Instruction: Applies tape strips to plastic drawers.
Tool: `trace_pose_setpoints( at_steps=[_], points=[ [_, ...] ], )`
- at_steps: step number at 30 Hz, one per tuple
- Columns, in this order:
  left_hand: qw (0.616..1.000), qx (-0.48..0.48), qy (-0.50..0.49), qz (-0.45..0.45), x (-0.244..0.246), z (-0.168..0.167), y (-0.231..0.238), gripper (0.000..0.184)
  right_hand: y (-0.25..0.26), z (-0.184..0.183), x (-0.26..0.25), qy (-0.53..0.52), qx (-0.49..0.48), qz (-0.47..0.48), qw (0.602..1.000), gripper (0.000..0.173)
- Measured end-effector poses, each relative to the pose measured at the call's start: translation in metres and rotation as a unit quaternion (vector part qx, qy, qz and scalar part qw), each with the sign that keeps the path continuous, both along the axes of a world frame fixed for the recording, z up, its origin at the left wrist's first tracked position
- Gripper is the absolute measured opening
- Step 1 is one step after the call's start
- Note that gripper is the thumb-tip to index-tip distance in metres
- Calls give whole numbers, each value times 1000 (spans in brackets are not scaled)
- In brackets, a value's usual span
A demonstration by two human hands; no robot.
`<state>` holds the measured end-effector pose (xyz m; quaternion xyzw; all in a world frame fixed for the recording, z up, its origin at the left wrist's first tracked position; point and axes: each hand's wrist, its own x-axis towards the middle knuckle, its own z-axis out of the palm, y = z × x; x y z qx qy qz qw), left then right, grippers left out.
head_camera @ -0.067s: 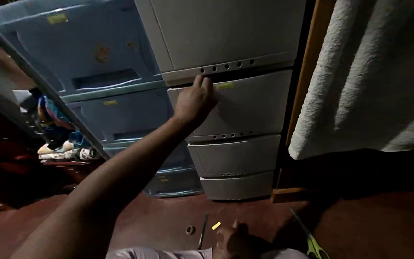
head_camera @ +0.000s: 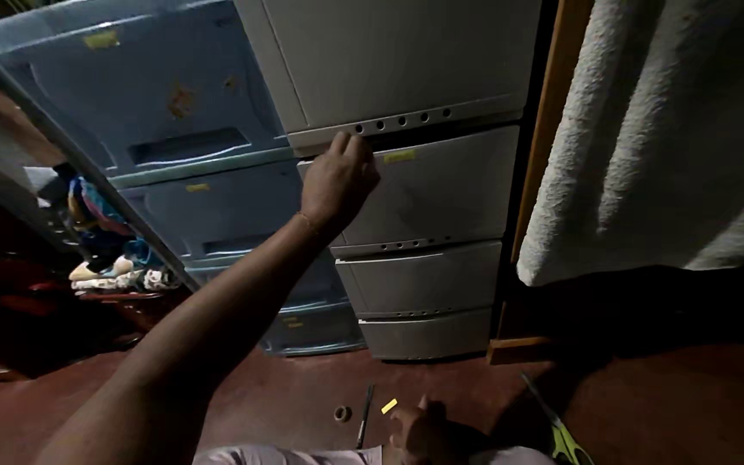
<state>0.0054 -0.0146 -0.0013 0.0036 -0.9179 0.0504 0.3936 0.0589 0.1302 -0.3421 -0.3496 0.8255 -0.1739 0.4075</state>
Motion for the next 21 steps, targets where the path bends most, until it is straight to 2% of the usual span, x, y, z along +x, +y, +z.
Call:
trace_pose_setpoints(
  at_steps=[3, 4, 8, 12, 17, 21],
  points=[
    [993, -46, 84, -66, -3, -8, -26, 24, -3, -52, -11, 17, -69, 0, 997, 52],
    [989, -61, 101, -85, -4, -10, -32, 24, -3, -59, -13, 13, -79, 1, 997, 53],
    [975, -118, 149, -115, -9, -14, -41, 21, -6, -57, -14, 12, -73, 4, 997, 52],
    [972, -143, 157, -103, -11, -13, -36, 19, -14, -62, -19, 4, -67, 35, 997, 53],
    [977, -157, 131, -58, -9, -9, -22, 19, -10, -52, -16, 26, -65, 35, 997, 53],
    [983, -151, 101, -18, -7, -5, -10, 17, -20, -76, -23, 14, -77, 48, 996, 54]
  ],
)
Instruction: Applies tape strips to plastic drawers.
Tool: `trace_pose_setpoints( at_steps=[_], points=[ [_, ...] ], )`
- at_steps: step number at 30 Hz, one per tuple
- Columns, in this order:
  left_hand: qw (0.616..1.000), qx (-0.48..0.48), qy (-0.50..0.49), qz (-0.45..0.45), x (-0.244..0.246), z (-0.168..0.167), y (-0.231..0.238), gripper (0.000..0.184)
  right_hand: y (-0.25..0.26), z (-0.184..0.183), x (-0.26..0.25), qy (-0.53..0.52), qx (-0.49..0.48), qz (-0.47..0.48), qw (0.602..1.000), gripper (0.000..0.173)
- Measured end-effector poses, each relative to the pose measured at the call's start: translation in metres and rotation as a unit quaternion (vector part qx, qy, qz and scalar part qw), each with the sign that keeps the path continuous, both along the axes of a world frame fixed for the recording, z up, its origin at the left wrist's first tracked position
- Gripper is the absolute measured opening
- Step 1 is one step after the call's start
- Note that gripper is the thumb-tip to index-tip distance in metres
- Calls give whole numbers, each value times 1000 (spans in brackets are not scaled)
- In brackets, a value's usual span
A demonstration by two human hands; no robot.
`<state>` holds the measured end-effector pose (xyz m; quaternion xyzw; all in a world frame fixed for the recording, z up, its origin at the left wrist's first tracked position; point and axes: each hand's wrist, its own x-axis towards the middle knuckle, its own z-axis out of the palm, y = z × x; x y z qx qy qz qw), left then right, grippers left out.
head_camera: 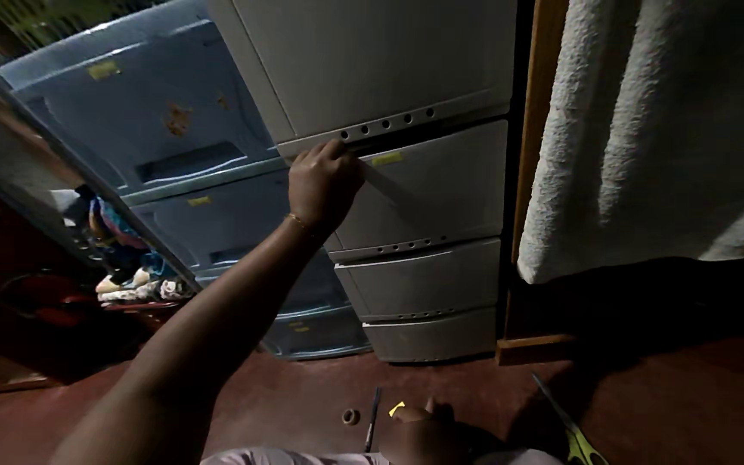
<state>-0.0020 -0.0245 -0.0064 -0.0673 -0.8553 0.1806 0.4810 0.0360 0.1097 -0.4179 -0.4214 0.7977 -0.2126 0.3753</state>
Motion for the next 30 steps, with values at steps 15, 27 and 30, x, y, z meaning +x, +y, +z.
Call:
trace_pose_setpoints(
  at_steps=[15, 27, 30],
  points=[
    [983, 87, -124, 105, -4, 21, 25, 22, -2, 8, 1, -25, -15, 2, 1000, 59],
    [966, 186, -171, -54, 13, -7, 52, 11, 16, 46, 8, -40, -21, 8, 999, 54],
    [953, 232, -176, -80, 12, -10, 45, 13, 15, 45, 5, -41, -30, 5, 999, 53]
  ],
)
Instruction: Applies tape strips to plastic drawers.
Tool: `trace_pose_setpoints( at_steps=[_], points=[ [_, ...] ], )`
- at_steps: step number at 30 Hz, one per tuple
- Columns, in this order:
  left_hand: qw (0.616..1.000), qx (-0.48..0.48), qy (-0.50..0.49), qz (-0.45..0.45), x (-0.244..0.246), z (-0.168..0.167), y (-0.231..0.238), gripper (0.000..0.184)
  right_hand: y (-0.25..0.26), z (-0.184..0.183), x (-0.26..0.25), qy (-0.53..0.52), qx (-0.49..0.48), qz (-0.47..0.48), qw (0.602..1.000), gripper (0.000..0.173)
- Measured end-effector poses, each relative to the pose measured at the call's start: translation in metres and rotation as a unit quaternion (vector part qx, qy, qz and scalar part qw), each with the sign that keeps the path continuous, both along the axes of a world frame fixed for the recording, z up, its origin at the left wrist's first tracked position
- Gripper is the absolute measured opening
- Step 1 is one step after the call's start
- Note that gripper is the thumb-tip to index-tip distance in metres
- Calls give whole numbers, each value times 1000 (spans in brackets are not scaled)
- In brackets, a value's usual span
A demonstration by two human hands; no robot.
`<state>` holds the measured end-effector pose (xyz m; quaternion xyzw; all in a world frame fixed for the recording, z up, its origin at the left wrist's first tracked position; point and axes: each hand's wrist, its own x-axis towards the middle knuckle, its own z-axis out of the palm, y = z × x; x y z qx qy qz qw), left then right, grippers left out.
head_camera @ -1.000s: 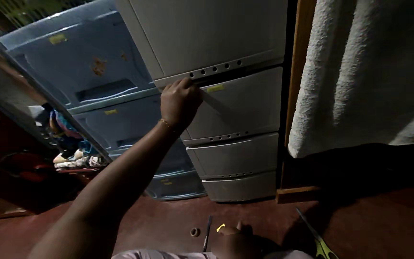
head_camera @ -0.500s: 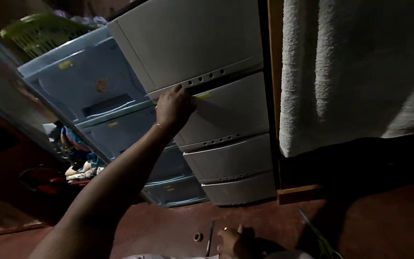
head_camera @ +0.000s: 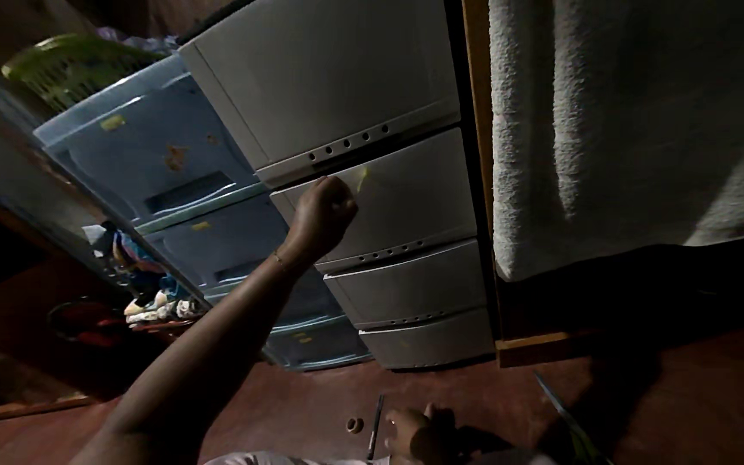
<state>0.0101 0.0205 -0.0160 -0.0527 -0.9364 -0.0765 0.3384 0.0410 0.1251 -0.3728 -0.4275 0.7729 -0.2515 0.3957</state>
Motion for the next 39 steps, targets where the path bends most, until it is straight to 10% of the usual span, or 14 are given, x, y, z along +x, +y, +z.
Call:
trace_pose_setpoints(
  at_steps=[12, 15, 16, 18, 23, 30, 39],
  points=[
    [990, -31, -72, -117, 28, -45, 34, 10, 12, 5, -8, -58, -154, -131, 978, 42],
    [982, 78, -155, -79, 44, -67, 32, 9, 44, 70, 6, -149, -187, -325, 915, 36],
    [975, 116, -182, -61, 47, -74, 28, 9, 41, 39, 4, -86, -383, -377, 839, 28],
    [961, 168, -219, -32, 50, -90, 19, 9, 41, 18, -11, -101, -562, -389, 723, 24],
    [942, 195, -271, 3, 57, -133, 6, 12, 48, 25, -4, 46, -699, -373, 609, 13],
    [899, 281, -326, -80, 68, -185, 6, 22, 38, 23, 0, 117, -632, -422, 639, 37],
    [849, 400, -338, -74, 79, -211, 3, 20, 34, 23, 0, 59, -632, -453, 625, 20]
  ],
)
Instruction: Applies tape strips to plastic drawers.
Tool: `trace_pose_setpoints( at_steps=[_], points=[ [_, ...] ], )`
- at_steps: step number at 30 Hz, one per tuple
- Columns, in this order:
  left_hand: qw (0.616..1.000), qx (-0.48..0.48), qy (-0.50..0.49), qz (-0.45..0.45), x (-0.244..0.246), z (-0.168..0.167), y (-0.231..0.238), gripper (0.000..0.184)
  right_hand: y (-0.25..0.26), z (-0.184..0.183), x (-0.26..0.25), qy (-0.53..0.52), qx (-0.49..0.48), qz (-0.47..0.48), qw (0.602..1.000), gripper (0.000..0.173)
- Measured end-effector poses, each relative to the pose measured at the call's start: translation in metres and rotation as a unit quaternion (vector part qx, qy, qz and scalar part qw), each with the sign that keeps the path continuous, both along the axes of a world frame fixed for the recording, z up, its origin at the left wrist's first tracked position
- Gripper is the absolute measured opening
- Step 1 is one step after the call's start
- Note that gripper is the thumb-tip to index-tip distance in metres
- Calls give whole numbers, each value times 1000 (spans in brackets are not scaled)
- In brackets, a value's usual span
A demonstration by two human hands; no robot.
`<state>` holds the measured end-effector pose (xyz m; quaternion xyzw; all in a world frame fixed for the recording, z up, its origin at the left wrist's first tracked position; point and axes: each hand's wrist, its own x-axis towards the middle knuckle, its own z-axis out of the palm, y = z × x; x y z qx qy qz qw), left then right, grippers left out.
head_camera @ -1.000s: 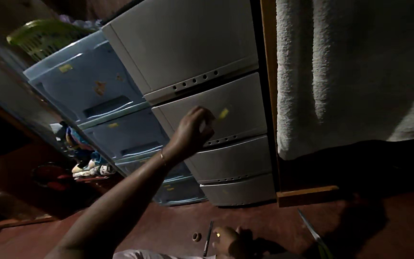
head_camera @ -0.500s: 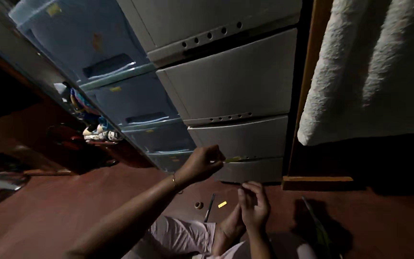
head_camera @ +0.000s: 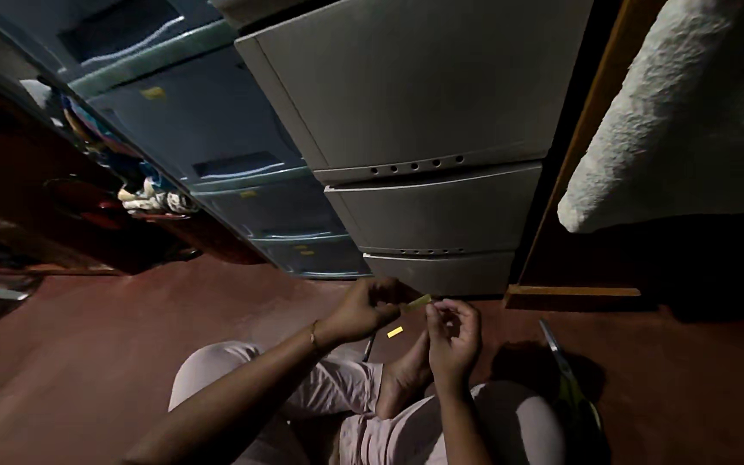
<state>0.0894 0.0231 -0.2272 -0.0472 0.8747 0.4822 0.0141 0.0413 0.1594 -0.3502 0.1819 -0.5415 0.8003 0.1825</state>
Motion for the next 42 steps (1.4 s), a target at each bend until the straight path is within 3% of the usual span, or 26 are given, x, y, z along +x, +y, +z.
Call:
trace_pose_setpoints(
  at_steps=[8, 13, 17, 22, 28, 30, 33, 38, 42],
  points=[
    [996, 88, -1, 4, 5, -13, -3, 20, -2, -7, -2, -17, 67, 33, 997, 26],
    [994, 112, -9, 4, 9, -21, -7, 19, -3, -9, 0, -22, 71, 78, 994, 20],
    [989, 146, -21, 0, 15, -30, -16, 18, -6, -9, 6, -34, 121, 61, 990, 16],
    [967, 231, -44, 97, 27, -44, -23, 20, -21, -21, 18, -8, 171, 27, 985, 14],
    [955, 179, -31, 236, 52, -80, -54, 12, -30, -26, 25, -123, 150, 141, 971, 13],
    [968, 102, 15, 230, 71, -97, -58, 29, -36, -31, 29, -140, 170, 144, 965, 12],
    [971, 74, 74, 214, 98, -113, -51, 26, -48, -32, 42, -142, 203, 144, 958, 11],
    [947, 218, 54, 228, 118, -131, -57, 25, -74, -35, 82, -149, 205, 212, 944, 10],
    [925, 275, 21, 262, 135, -155, -72, 17, -89, -47, 107, -176, 246, 206, 931, 10]
  ],
)
